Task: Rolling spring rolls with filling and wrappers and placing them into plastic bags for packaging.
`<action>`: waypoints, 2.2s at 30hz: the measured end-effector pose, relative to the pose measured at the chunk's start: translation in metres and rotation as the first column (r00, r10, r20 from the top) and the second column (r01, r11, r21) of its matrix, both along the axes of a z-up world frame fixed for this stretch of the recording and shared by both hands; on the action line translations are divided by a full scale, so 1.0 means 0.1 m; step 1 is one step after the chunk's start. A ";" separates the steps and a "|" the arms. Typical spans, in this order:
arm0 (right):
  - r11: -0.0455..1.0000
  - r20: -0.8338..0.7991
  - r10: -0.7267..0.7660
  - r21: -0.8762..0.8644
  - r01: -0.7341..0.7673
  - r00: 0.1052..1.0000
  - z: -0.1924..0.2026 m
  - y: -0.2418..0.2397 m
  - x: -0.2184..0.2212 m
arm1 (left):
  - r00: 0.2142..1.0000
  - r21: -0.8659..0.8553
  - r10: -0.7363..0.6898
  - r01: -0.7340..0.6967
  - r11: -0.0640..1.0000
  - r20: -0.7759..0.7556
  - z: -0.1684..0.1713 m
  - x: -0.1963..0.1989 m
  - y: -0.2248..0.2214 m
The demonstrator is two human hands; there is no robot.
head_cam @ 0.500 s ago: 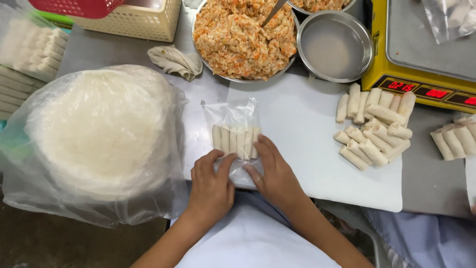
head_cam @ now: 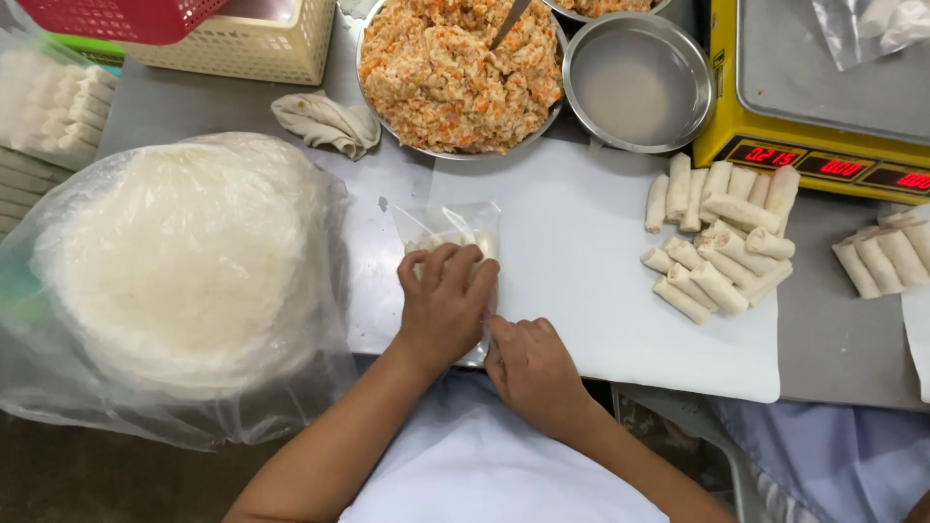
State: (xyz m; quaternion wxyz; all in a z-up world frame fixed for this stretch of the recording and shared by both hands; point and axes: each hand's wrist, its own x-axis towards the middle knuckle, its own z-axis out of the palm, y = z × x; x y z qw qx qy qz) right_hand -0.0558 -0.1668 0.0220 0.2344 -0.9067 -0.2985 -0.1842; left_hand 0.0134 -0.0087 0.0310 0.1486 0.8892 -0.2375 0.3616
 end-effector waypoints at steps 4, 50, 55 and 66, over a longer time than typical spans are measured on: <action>1.000 -0.092 0.005 0.028 -0.002 0.996 -0.01 -0.07 0.03 | 0.983 0.010 -0.131 0.133 0.991 -0.126 -0.05 -0.04 0.02; 0.980 -0.217 -0.001 -0.197 -0.043 0.976 0.04 -0.10 -0.17 | 0.911 -0.228 -0.317 0.260 0.938 -0.265 0.18 -0.78 0.16; 0.879 -0.881 -0.008 0.219 0.423 0.472 0.57 0.13 -0.01 | 0.865 -0.320 -0.377 0.273 0.907 -0.331 0.08 -0.87 0.16; 0.861 -0.595 0.300 0.506 0.057 0.746 0.15 -0.02 -0.07 | 0.839 -0.331 -0.438 0.334 0.883 -0.322 0.13 -0.84 0.08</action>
